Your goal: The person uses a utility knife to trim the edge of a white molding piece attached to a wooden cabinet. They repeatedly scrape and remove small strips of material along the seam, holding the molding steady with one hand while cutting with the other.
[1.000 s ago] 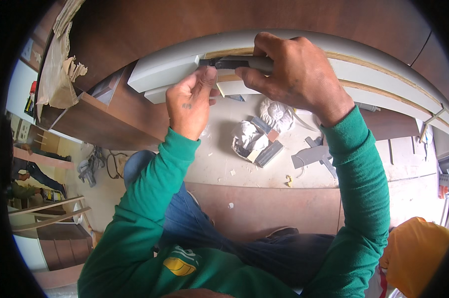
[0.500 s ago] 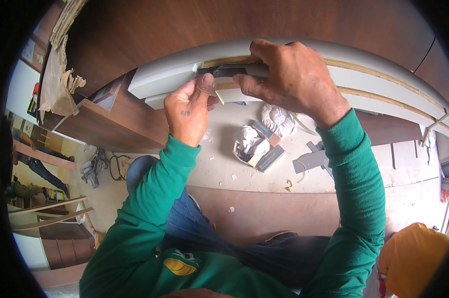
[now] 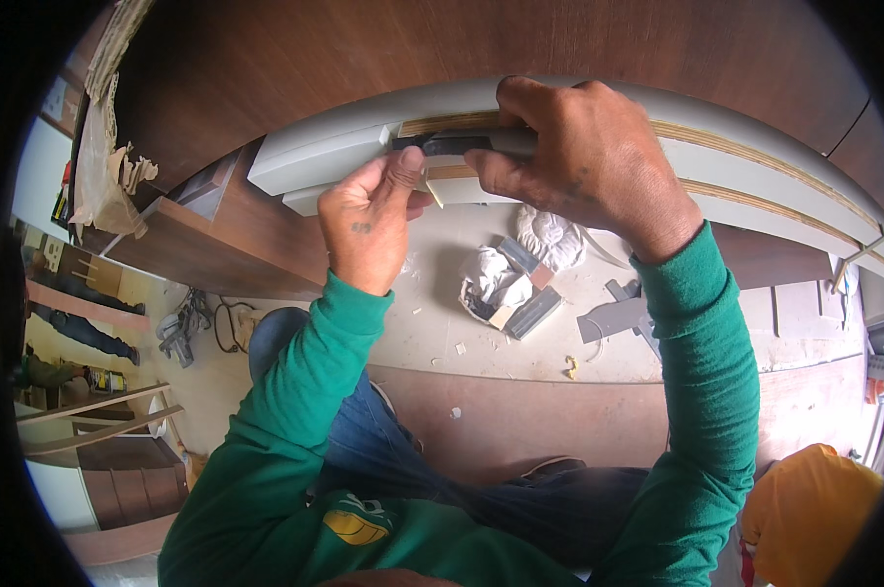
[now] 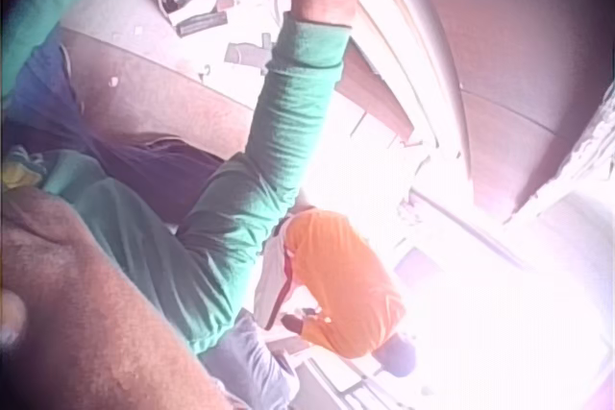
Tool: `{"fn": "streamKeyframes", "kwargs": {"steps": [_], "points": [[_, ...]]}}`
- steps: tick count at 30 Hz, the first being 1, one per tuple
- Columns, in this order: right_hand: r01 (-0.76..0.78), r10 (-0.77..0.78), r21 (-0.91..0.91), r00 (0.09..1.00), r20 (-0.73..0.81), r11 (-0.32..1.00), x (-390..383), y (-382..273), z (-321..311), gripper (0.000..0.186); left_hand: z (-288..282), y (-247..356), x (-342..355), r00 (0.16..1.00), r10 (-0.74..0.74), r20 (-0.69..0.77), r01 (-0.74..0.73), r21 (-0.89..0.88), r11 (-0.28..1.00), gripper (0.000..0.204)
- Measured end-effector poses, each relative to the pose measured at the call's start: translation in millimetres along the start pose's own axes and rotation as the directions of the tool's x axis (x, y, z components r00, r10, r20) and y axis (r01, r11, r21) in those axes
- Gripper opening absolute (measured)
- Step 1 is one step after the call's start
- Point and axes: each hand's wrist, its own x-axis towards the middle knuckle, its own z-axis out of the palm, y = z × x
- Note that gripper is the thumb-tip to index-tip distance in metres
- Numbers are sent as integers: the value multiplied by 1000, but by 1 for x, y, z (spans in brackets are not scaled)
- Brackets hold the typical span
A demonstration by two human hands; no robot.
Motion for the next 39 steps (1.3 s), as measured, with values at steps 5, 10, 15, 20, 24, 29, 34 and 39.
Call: {"fn": "streamKeyframes", "kwargs": {"steps": [5, 10, 15, 20, 24, 29, 34, 39], "points": [[15, -15, 22, 1000, 4, 1000, 0, 1, -2, 40, -3, 1, 1, 999, -8, 51, 5, 53, 999, 49], [8, -8, 28, 1000, 9, 1000, 0, 0, -2, 39, -5, 0, 1, 999, -15, 52, 12, 57, 998, 49], [8, -8, 13, 1000, 15, 1000, 0, 2, -1, 39, -5, -1, 2, 998, 2, 56, -5, 46, 999, 50], [11, -12, 32, 1000, 11, 999, 2, 0, -3, 37, -2, 2, 2, 1000, 15, 22, -15, 14, 1000, 45], [-4, 4, 35, 1000, 21, 999, 4, -2, -5, 34, -2, 3, 3, 1000, 6, 26, -7, 23, 1000, 44], [-9, 8, 52, 1000, 30, 999, 6, -3, -9, 33, -2, 3, 2, 1000, -6, 27, 5, 20, 1000, 44], [10, -12, 72, 1000, 23, 997, 5, -1, -6, 33, -3, -4, 2, 1000, 13, 25, -13, -11, 1000, 46], [33, -33, 41, 999, -15, 999, 1, 0, -5, 33, -4, -3, 4, 999, 29, 38, -30, 22, 999, 47]]}}
